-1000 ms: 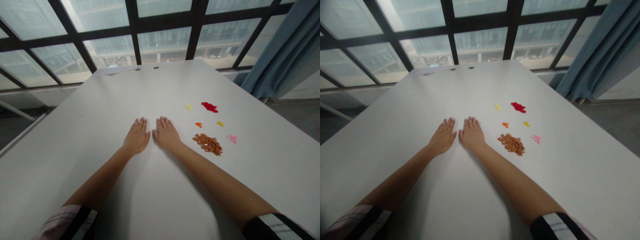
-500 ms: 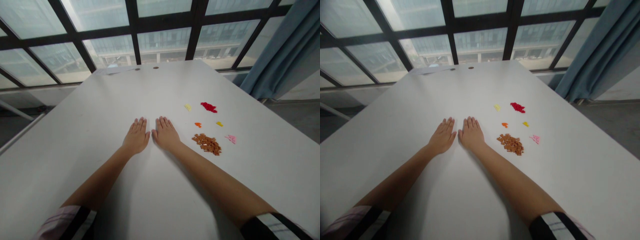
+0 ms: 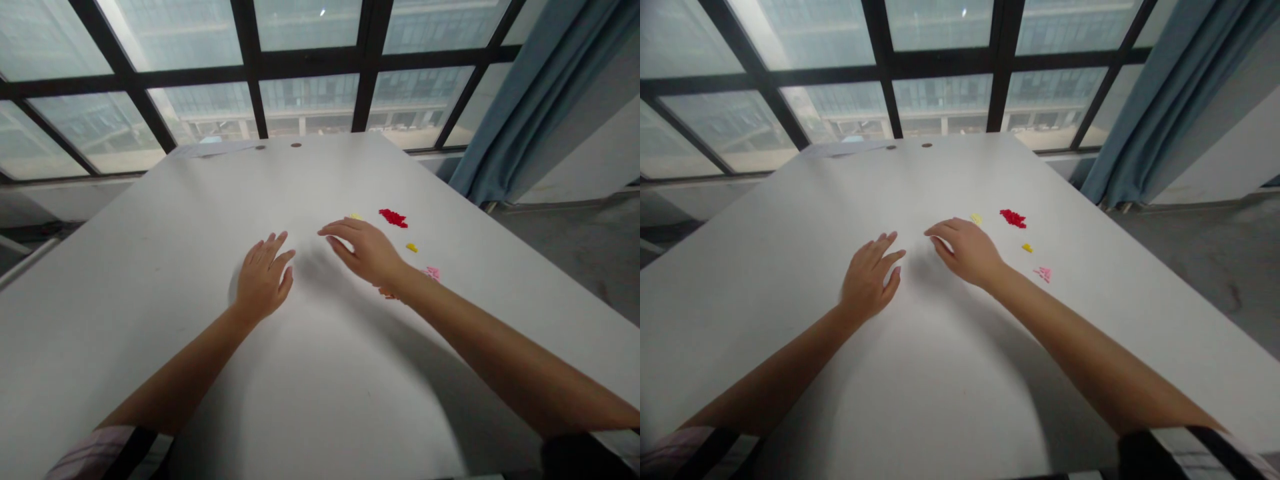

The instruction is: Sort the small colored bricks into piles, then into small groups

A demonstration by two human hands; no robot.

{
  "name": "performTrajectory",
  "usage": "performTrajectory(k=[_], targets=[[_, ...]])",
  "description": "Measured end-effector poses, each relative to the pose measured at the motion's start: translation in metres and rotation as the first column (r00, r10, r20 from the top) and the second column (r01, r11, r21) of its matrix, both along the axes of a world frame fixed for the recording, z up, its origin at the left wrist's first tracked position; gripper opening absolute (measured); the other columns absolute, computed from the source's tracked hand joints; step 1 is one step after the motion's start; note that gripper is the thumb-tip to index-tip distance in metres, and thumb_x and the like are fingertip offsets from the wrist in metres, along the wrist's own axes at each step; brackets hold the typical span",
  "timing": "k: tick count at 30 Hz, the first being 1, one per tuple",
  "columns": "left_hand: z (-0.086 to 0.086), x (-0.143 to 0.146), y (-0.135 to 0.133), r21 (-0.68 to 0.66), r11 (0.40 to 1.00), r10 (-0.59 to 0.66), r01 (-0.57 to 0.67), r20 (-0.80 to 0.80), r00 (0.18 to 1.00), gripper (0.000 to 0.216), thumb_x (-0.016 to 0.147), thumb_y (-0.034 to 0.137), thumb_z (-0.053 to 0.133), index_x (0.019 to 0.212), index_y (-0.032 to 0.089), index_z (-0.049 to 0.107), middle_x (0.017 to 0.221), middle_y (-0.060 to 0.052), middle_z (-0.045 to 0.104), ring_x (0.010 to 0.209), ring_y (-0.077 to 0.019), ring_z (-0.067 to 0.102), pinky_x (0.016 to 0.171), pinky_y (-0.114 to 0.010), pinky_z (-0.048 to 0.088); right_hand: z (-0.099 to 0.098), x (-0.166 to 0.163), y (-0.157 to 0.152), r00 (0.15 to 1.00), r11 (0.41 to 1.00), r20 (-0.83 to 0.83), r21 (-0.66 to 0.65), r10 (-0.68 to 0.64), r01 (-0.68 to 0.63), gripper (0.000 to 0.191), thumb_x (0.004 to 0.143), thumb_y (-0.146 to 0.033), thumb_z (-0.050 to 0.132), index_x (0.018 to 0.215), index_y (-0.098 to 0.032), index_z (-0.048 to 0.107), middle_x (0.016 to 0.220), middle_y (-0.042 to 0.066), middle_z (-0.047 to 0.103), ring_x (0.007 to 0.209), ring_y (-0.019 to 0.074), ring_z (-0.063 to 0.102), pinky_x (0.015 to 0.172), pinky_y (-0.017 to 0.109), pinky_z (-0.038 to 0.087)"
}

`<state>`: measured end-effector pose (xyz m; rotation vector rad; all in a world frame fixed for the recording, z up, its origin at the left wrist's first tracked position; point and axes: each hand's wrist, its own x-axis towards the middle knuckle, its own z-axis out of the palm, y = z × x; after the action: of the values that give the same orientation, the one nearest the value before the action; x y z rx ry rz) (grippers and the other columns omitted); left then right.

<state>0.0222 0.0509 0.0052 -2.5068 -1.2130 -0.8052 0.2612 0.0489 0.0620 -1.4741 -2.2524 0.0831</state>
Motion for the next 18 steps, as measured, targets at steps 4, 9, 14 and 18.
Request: performTrajectory(k=[4,9,14,18], targets=[[0.000,0.002,-0.002,0.010,0.997,-0.079,0.079,-0.016,0.997,0.027,0.097,0.022,0.044,0.110,0.020,0.067,0.135,-0.010,0.065,0.128,-0.0241,0.058,0.109,-0.046,0.044,-0.018,0.081,-0.034,0.972,0.971,-0.017,0.024,-0.235,0.236,0.066,0.102,-0.054,0.018,0.133,-0.015,0.061,0.138,0.018,0.061,0.131,0.0276,0.054,0.109,0.048,0.041],[-0.006,0.002,0.002,0.039,0.993,-0.110,0.109,0.005,0.994,0.023,0.095,0.020,0.049,0.106,0.020,0.069,0.123,-0.010,0.071,0.116,-0.0247,0.064,0.102,-0.046,0.050,-0.066,0.120,-0.056,0.916,0.906,0.153,-0.157,-0.370,0.392,0.092,0.091,-0.078,0.024,0.156,-0.014,0.034,0.163,0.027,0.021,0.152,0.0370,0.019,0.116,0.060,0.027],[-0.010,-0.001,0.004,0.089,0.982,-0.168,0.165,0.019,0.986,0.019,0.092,0.017,0.053,0.104,0.020,0.068,0.118,-0.010,0.072,0.112,-0.0256,0.066,0.097,-0.047,0.052,-0.080,0.122,-0.032,0.935,0.921,0.116,-0.173,-0.334,0.350,0.083,0.097,-0.068,0.012,0.153,-0.013,0.039,0.157,0.022,0.039,0.151,0.0346,0.023,0.120,0.060,0.022],[-0.010,-0.001,0.006,0.095,0.980,-0.178,0.175,0.018,0.984,0.023,0.093,0.015,0.052,0.112,0.018,0.066,0.116,-0.011,0.073,0.109,-0.0267,0.067,0.095,-0.047,0.054,-0.084,0.105,-0.017,0.967,0.956,0.065,-0.146,-0.247,0.254,0.069,0.100,-0.063,0.019,0.139,-0.021,0.057,0.152,0.016,0.048,0.146,0.0361,0.035,0.118,0.062,0.026]])
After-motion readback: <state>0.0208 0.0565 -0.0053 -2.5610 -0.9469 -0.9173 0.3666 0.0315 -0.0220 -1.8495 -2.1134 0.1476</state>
